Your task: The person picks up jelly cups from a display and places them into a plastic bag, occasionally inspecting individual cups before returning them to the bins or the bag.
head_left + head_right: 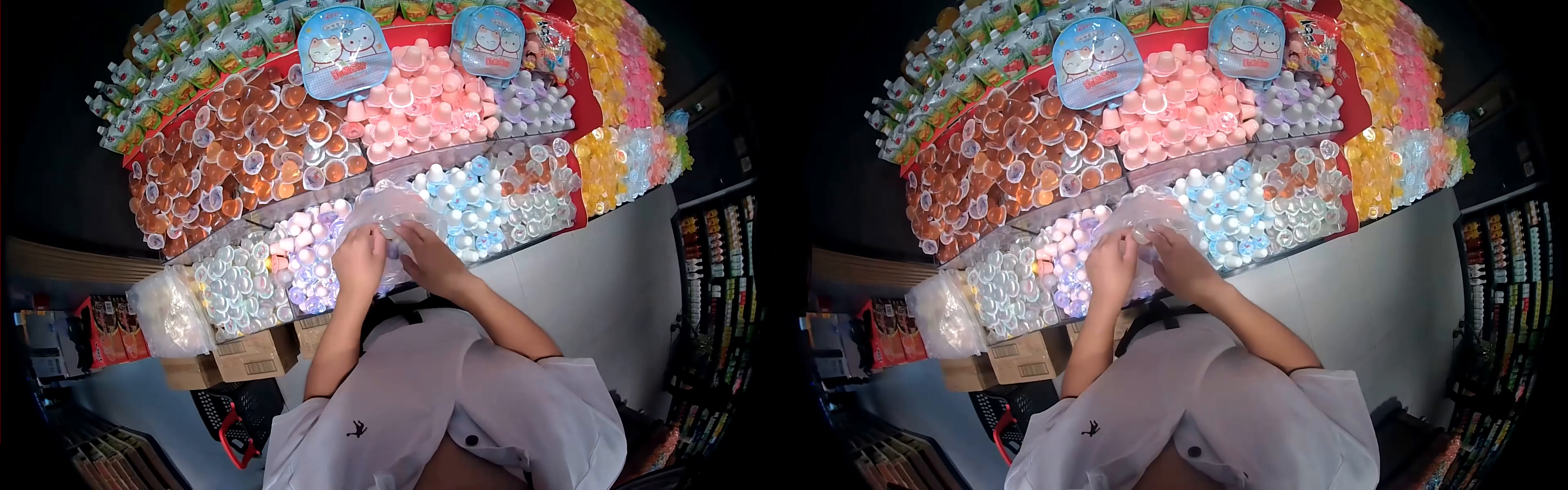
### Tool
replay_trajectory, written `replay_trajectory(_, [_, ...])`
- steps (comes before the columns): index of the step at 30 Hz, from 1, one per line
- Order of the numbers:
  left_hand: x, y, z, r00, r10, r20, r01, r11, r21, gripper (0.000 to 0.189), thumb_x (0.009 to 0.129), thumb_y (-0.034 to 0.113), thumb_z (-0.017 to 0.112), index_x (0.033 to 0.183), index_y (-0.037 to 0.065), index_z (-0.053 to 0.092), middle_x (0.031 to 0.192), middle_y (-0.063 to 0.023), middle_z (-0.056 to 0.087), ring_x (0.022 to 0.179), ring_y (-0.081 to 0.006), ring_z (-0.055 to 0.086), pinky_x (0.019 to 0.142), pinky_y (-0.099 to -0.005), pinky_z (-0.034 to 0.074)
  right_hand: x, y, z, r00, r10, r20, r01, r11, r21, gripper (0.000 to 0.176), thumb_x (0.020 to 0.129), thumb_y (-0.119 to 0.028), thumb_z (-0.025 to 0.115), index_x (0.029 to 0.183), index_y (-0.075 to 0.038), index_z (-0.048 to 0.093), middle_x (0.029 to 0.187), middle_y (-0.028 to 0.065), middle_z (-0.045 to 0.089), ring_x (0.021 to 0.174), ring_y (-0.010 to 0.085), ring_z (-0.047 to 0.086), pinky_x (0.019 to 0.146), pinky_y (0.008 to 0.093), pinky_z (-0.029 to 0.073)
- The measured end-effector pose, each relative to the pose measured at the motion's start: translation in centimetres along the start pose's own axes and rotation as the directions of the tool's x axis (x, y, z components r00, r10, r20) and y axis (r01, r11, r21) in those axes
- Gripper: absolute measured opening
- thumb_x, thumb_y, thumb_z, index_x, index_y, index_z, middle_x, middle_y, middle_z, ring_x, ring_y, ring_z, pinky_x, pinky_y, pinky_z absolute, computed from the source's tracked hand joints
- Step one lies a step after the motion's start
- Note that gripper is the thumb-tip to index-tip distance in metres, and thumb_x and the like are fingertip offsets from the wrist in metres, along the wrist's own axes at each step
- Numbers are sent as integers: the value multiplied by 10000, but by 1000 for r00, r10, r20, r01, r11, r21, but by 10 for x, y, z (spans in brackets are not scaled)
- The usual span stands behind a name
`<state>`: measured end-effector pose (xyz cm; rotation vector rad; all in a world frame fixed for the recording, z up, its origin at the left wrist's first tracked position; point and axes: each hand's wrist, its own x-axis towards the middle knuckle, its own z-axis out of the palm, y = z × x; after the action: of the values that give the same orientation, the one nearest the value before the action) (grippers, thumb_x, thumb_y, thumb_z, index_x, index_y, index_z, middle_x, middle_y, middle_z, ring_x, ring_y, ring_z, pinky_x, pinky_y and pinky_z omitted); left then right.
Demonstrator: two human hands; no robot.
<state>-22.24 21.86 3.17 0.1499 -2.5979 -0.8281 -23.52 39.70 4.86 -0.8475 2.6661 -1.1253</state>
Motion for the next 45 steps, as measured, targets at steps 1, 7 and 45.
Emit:
replay_trajectory(1, [-1, 5, -10, 992, -95, 86, 104, 989, -109, 185, 966, 206, 672, 1014, 53, 765, 892, -133, 765, 677, -280, 710, 630, -388, 557, -3, -1, -2, 999, -8, -45, 8, 1000, 1, 622, 915, -62, 676, 1497, -29, 457, 1425, 243, 549, 1326, 418, 538, 1101, 478, 473])
replay_trajectory(7, [-19, 29, -18, 854, -234, 465, 475, 716, -512, 173, 952, 125, 712, 1061, 8, 780, 879, -10, 766, 617, -29, 517, 592, -239, 446, -22, 16, -21, 992, -60, -111, 92, 947, 308, 586, 929, -202, 762, 1445, -77, 515, 1306, 196, 596, 1168, 390, 617, 966, 451, 513])
replay_trajectory(45, [-20, 78, 7, 978, -205, -45, 209, 972, 104, 347, 877, 187, 803, 1161, 23, 691, 1088, -125, 690, 903, -313, 660, 786, -409, 526, -108, 142, -138, 1000, 0, 24, -9, 934, 356, 500, 905, -210, 797, 1361, -62, 654, 1202, 117, 680, 933, 252, 680, 826, 360, 562])
